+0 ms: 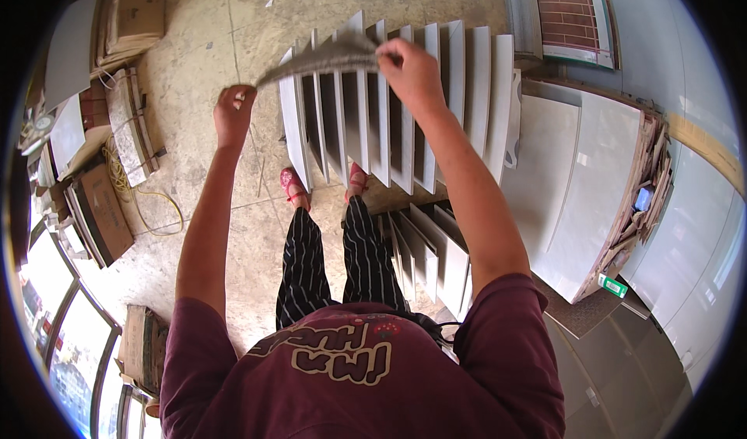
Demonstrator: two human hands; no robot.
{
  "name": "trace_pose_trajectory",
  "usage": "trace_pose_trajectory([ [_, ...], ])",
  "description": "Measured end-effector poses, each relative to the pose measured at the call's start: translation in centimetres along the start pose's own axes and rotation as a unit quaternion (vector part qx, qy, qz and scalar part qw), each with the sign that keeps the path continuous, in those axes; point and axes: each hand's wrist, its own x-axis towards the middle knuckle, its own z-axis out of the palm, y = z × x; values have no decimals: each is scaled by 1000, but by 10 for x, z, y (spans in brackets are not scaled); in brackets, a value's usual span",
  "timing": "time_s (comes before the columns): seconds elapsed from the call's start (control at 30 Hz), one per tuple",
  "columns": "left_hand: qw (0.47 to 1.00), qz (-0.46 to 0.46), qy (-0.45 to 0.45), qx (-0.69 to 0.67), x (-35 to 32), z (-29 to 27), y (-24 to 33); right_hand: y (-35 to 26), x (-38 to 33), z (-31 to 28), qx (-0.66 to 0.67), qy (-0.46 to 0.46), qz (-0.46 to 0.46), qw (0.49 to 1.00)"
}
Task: The person cleans a stack of tiles and individual smaller tiles with a cloth by hand.
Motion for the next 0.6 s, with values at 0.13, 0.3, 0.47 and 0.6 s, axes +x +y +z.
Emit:
trace_pose_trajectory([
  [0.13,999,-17,32,40,36,44,-18,24,36,15,-45,56,27,997],
  [0.3,988,-119,-91,47,12,91,-54,85,16,42,-160,-4,37,986],
  [0.47,958,-197,-157,139,-80,110,-82,94,-67,54,-246,-118,58,960],
  [0.6,925,-259,-215,175,-160,101,-91,111,-145,54,-276,-186,74,940],
])
